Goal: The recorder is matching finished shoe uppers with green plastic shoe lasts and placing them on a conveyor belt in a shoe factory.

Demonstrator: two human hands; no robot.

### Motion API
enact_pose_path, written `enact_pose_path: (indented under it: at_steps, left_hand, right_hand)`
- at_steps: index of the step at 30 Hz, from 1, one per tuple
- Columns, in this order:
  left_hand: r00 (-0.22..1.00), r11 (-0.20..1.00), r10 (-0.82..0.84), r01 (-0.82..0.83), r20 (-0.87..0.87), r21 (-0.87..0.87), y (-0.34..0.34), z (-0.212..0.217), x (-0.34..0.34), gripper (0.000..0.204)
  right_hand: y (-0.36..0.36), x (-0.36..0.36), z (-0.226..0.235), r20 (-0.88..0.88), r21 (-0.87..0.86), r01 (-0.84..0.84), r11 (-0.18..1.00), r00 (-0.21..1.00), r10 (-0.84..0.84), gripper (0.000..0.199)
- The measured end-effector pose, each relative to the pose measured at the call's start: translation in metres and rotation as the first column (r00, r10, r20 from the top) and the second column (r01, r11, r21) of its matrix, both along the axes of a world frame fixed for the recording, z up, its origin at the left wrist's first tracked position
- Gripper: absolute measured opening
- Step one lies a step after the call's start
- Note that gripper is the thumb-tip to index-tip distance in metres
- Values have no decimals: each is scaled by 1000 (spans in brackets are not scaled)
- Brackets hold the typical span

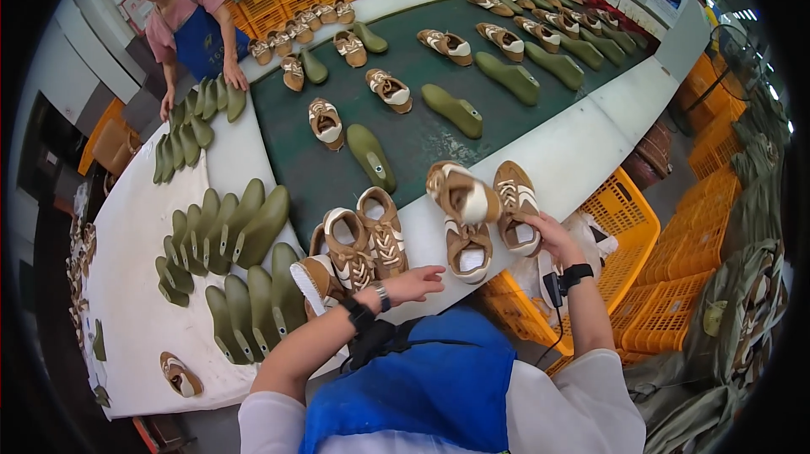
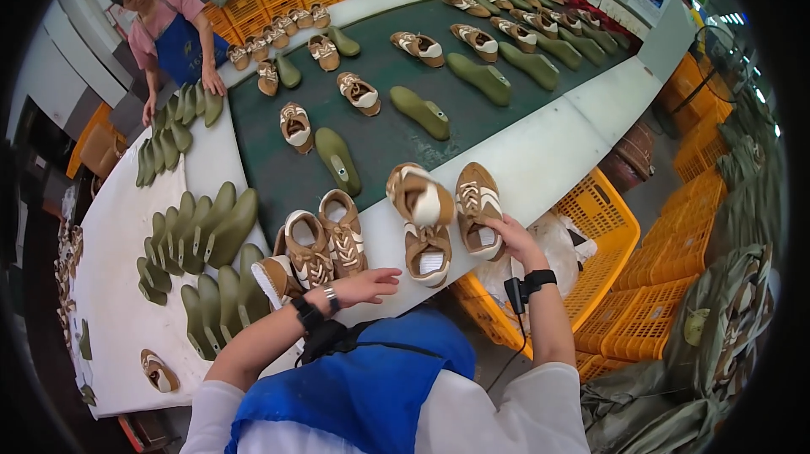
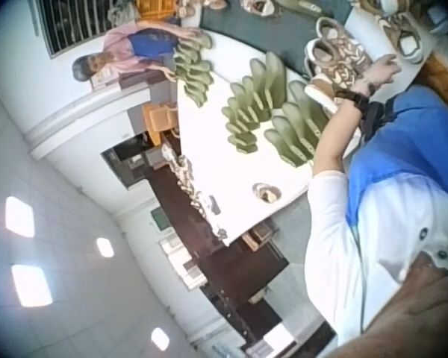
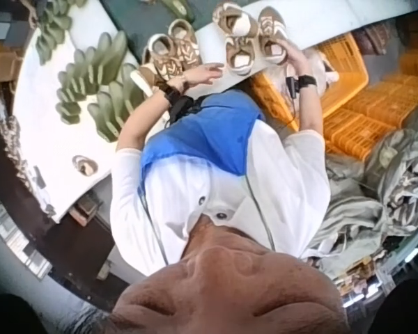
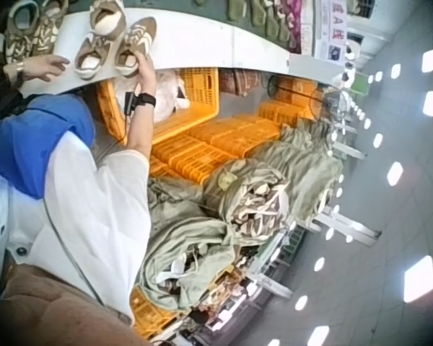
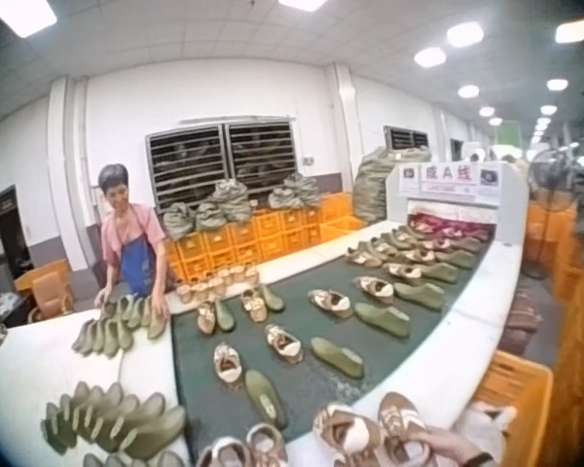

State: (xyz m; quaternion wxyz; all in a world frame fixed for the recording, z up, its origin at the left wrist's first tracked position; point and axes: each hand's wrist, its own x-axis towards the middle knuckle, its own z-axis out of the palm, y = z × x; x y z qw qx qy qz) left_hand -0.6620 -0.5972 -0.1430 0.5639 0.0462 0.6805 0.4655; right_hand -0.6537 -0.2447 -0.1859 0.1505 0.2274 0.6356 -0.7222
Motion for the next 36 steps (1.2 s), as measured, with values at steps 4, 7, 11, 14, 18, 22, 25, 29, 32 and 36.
enact_pose_path:
  at_steps: [4, 7, 11, 14, 18, 22, 25, 29, 32, 36]
  left_hand:
    - [977, 938, 187, -147, -99, 315, -65, 61, 0, 45]
    - [858, 882, 433, -340, -277, 327, -121, 88, 5, 42]
    - [642, 773, 632, -489, -433, 404, -169, 96, -8, 38]
    - [575, 810, 582, -472, -575, 347, -170, 84, -24, 39]
    - [279, 979, 58, -206, -958, 0, -157, 63, -29, 53]
    - [200, 977, -204, -21, -958, -213, -139, 52, -51, 64]
    - [27, 884, -467, 38, -884, -466, -119, 60, -68, 61]
    - [-255, 665, -689, 148, -678, -732, -124, 45, -84, 33]
    - [-265, 350, -895, 85, -360, -933, -117, 88, -86, 25]
    - [-377, 575, -761, -12, -528, -818, -151, 59, -73, 24]
  right_hand:
    - [-19, -24, 15, -465, 880, 420, 223, 859, 214, 48]
    - [-106, -61, 95, -653, 750, 401, 527, 579, 489, 33]
    - [-203, -116, 84, -302, 953, 135, 271, 445, 843, 25]
    - [-249, -136, 50, 254, 852, -518, -75, 285, 924, 24]
    - [-256, -112, 27, 124, 934, -354, -49, 192, 974, 29]
    - [-221, -97, 48, 229, 912, -365, -185, 81, 970, 21]
    - [-197, -80, 84, -45, 948, -301, 105, 200, 979, 14]
    - [-162, -76, 140, -400, 864, -97, 494, 463, 791, 18]
    - [-140, -67, 147, -448, 372, -157, 915, 833, 325, 26]
    - [-136, -47, 130, -350, 799, 16, 601, 826, 442, 32]
